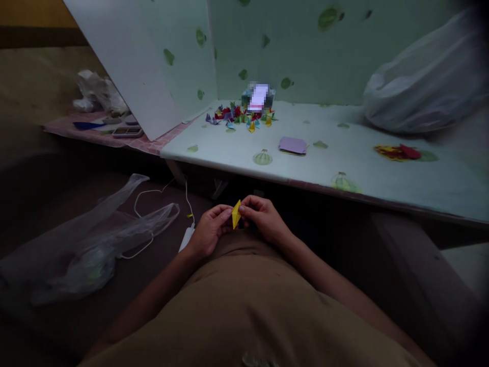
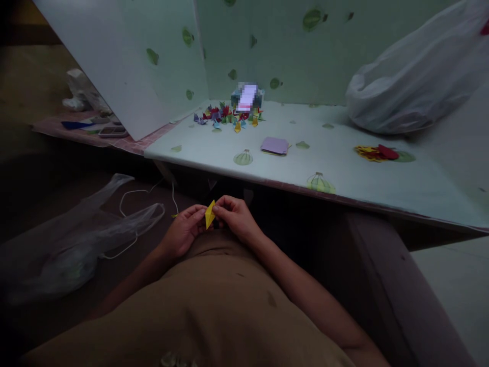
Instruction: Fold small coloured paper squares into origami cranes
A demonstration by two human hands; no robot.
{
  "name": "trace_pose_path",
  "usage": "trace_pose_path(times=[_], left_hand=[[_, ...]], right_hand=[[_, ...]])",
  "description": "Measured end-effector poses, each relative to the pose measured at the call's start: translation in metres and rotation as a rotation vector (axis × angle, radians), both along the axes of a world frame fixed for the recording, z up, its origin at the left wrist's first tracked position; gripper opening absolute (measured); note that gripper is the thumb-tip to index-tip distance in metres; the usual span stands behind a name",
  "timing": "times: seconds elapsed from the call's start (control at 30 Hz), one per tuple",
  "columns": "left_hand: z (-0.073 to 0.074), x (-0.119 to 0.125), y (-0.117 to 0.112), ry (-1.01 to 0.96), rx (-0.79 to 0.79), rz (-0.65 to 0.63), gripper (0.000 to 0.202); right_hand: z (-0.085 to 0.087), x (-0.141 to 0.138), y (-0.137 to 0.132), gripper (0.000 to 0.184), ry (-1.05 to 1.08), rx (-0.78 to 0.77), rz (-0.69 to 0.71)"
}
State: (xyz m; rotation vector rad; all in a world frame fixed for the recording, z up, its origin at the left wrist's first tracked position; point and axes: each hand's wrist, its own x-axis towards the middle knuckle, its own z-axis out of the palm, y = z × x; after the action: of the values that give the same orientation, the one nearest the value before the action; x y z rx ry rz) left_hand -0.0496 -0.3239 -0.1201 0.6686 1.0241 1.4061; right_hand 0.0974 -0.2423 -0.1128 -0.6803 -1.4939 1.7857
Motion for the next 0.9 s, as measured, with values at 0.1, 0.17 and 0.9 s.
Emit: trace_pose_path(times=[0.1, 0.17, 0.9], left_hand=[[0.0027, 0.0012, -0.0001, 0.071, 0.005, 0.036, 0.025], [0.0048, 0.0018, -0.0005, 0.131, 0.001, 0.046, 0.026], [0.0003, 0.0018, -0.0021, 0.207, 0.097, 0.135, 0.023]], right_hand=[[0.0006, -0.0001, -0.001, 0.023, -0.013, 0.009, 0.0], [0.0017, 0.0001, -0.0019, 0.023, -0.029, 0.023, 0.0], [-0.0018, -0.0005, -0.0017, 0.021, -0.013, 0.03, 0.049]])
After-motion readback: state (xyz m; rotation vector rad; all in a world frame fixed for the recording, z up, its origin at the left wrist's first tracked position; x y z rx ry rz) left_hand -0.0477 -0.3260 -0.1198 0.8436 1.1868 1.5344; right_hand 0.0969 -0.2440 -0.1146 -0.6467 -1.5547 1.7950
